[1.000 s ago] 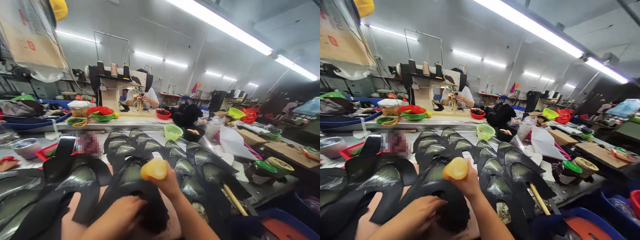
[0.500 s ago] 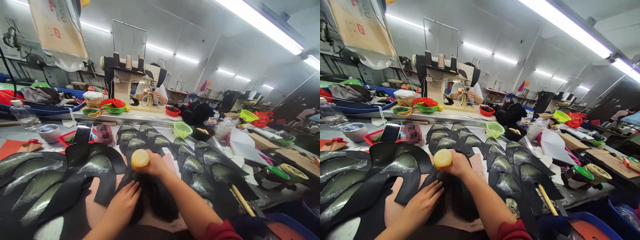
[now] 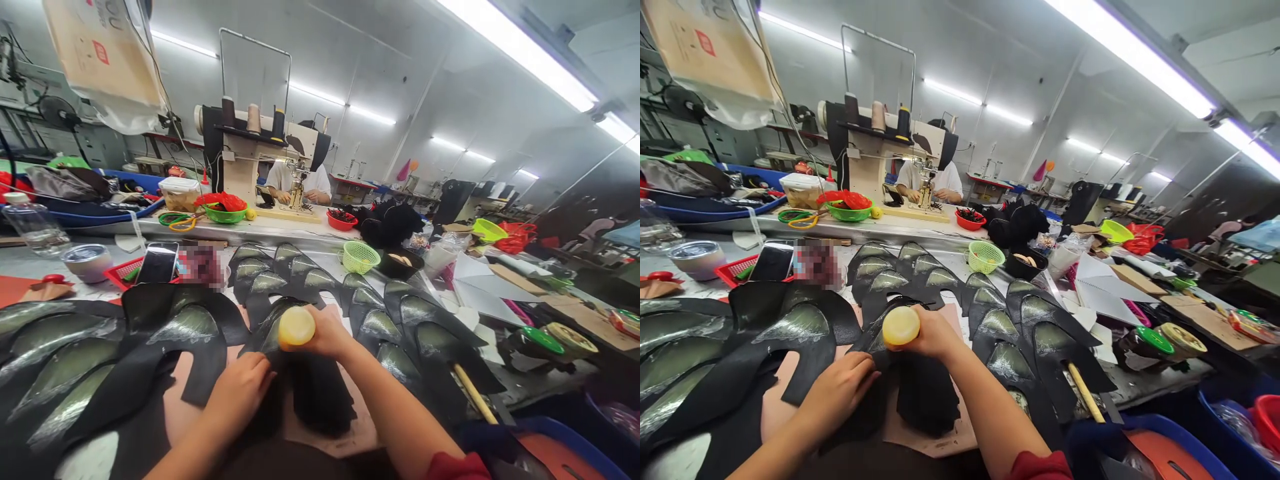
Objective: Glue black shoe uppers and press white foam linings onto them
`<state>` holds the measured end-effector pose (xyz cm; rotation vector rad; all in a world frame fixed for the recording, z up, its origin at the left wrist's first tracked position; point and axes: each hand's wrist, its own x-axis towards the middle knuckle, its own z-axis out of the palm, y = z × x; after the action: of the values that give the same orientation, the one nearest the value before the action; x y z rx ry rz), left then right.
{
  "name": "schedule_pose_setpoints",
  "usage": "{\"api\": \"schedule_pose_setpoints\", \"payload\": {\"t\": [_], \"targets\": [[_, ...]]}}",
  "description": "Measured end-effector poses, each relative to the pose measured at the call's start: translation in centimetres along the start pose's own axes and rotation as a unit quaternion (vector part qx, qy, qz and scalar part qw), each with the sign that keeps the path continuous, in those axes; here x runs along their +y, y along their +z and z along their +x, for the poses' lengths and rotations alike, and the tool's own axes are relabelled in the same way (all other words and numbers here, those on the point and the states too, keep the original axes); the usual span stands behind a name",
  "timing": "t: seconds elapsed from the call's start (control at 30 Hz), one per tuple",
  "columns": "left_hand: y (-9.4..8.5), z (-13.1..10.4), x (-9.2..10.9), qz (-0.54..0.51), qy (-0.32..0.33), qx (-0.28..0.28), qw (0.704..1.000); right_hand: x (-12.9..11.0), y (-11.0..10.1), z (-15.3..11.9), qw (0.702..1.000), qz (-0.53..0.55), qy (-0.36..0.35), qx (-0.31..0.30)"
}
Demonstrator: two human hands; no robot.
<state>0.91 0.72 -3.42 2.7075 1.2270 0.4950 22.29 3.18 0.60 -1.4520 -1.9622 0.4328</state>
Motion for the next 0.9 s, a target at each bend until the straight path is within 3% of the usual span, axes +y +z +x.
{"api": "schedule_pose_setpoints", "payload": {"t": [0.13, 0.27, 0.37, 0.5, 0.6, 0.73, 0.8, 0.9], "targets": [[0.0, 0.6, -0.5, -0.004, -0.048, 0.021, 0.999, 0.3, -0.6, -0.4, 0.996, 0.014, 0.048, 0.069], [0.5, 0.4, -1.5, -0.015, -0.092, 0.057, 0.994, 0.6, -1.1, -0.9, 0.998, 0.05, 0.019, -0.012], [0.5, 0.5, -1.9, -0.014, -0.13, 0.04, 0.991, 0.8, -1.4, -1.4, 0.996, 0.033, 0.066, 0.052], [-0.1, 0.7, -1.5, -0.018, -0.145, 0.015, 0.989, 1.2, -1.8, -2.1, 0.998, 0.04, 0.053, 0.003], [-0.3, 0.8, -1.0, -0.032, -0.161, 0.018, 0.986, 1.5, -2.2, -2.7, 0.995, 0.044, 0.074, 0.043], [-0.4, 1.1, -0.9, -0.063, -0.173, 0.027, 0.983, 2.2, -2.5, -3.6, 0.994, 0.082, 0.072, 0.023], [-0.7, 1.6, -0.9, -0.091, -0.171, 0.03, 0.981, 2.8, -2.6, -4.3, 0.983, 0.093, 0.105, 0.115], [-2.2, 2.7, -0.4, -0.194, -0.176, 0.007, 0.965, 4.0, -3.0, -6.3, 0.93, 0.144, 0.17, 0.294]]}}
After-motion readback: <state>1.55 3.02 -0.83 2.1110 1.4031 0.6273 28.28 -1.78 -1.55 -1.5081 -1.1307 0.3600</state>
